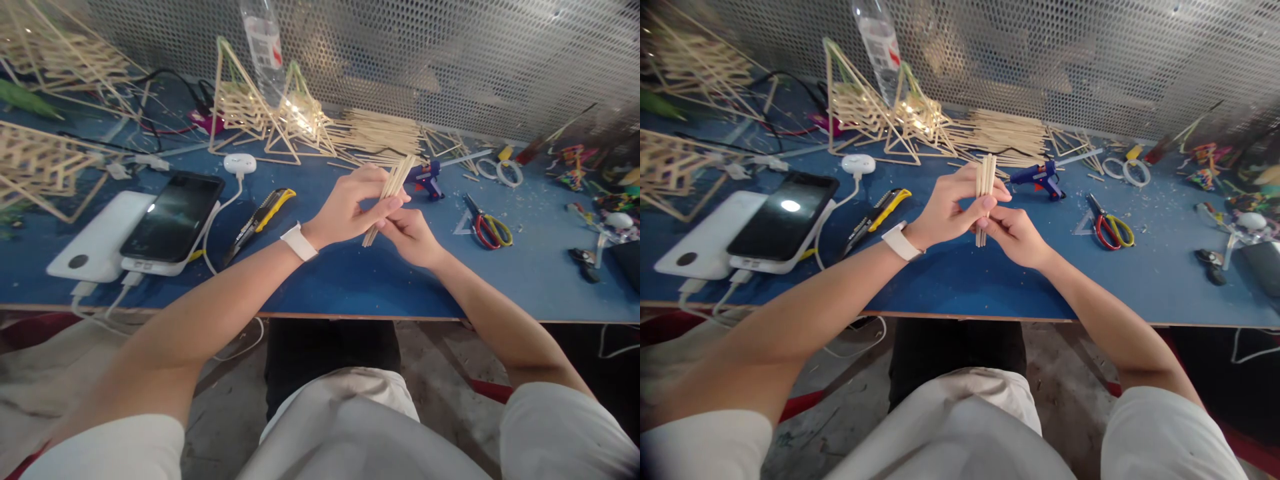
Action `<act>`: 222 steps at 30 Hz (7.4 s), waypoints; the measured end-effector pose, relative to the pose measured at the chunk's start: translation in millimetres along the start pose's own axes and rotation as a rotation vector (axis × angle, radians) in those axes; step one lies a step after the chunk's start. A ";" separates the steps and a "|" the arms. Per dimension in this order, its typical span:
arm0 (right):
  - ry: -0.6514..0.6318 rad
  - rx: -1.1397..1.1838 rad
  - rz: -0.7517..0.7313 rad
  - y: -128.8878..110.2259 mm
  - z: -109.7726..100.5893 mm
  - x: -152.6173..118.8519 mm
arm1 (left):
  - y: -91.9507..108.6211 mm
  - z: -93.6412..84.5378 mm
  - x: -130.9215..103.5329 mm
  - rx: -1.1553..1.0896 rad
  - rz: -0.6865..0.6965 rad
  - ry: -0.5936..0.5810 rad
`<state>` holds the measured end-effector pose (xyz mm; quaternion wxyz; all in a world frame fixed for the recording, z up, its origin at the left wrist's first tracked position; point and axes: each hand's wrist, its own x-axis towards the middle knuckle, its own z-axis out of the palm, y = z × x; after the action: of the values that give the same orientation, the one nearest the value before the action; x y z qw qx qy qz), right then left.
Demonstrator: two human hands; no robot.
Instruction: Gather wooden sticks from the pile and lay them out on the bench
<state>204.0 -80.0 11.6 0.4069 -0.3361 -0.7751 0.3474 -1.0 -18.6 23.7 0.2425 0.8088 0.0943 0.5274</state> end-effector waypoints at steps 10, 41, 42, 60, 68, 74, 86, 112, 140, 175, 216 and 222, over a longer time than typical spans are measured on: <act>-0.104 0.117 0.037 2.4 -2.7 1.4 | -2.5 -0.8 -0.2 0.003 0.003 0.002; 0.089 0.049 0.055 -5.5 7.7 5.5 | -6.8 -4.4 -2.5 -0.089 -0.175 -0.015; 0.091 0.044 0.057 -5.1 7.6 5.4 | -6.7 -4.4 -2.4 -0.092 -0.173 -0.014; 0.101 -0.020 0.069 0.2 6.7 4.8 | -3.6 -4.0 -1.8 -0.086 -0.193 -0.017; 0.101 0.037 0.069 1.3 8.9 4.3 | -3.7 -3.3 -2.0 -0.060 -0.196 -0.018; 0.113 -0.010 0.047 -2.2 8.2 5.6 | -6.5 -3.0 -3.3 -0.056 -0.171 -0.016; 0.098 -0.029 0.069 -3.5 4.5 3.7 | -3.7 -1.5 -2.4 -0.067 -0.179 -0.004; -0.384 -0.981 -0.183 -12.2 0.6 -7.9 | -66.2 -40.9 8.0 0.064 -0.313 0.411; 0.122 -0.863 0.154 24.8 -135.9 155.8 | -72.6 -44.7 1.6 0.076 -0.372 -0.184; -0.388 -0.439 -0.035 20.8 -66.6 -20.4 | 3.8 -44.1 8.1 0.123 -0.495 -0.928; -0.356 -0.501 0.022 11.3 -58.6 -21.5 | 7.1 -61.4 -24.9 0.157 -0.450 -0.778; -0.323 -0.498 0.028 15.6 -57.7 -22.8 | 13.5 -58.6 -18.2 0.264 -0.438 -0.820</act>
<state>267.8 -74.7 14.6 0.1786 -0.3766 -0.8865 0.2010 -62.8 -20.5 34.8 0.2603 0.9350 0.2254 0.0853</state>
